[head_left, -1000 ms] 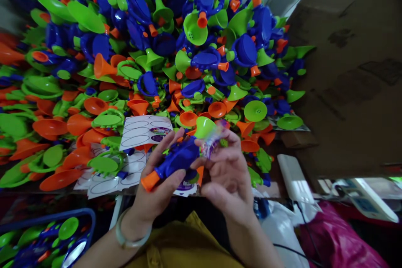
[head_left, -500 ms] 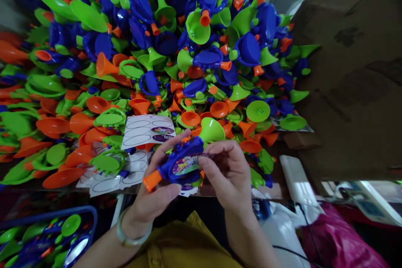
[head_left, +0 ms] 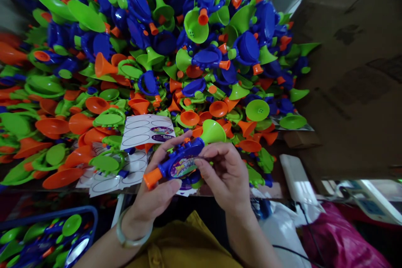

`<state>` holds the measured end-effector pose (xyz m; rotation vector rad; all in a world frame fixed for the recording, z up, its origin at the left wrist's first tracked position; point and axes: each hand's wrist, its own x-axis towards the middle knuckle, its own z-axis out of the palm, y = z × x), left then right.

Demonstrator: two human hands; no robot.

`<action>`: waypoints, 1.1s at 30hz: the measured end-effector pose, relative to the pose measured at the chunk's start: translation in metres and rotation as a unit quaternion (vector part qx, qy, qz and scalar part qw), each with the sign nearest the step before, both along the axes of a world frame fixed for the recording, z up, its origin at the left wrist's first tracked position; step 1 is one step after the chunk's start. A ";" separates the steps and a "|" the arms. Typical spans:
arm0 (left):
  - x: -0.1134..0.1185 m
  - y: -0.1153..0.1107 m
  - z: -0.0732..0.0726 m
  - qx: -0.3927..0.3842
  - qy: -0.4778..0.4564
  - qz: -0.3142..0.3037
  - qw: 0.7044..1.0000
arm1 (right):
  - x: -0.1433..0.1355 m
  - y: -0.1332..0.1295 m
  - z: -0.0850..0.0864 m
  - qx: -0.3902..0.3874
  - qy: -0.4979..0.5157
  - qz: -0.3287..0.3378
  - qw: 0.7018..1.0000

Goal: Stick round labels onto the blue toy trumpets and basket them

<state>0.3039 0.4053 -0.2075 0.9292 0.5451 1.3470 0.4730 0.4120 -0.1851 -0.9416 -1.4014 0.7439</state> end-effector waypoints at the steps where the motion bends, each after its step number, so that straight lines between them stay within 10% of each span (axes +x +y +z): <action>1: 0.000 0.000 0.000 0.001 0.003 0.001 1.000 | 0.000 0.000 0.000 0.004 -0.006 -0.003 1.000; 28: 0.007 -0.012 -0.016 0.062 0.081 0.118 0.988 | -0.009 0.003 0.012 0.148 -0.241 -0.182 0.942; 33: -0.024 -0.018 -0.012 0.043 0.106 0.119 0.986 | 0.005 0.023 -0.008 0.126 -0.177 -0.255 0.942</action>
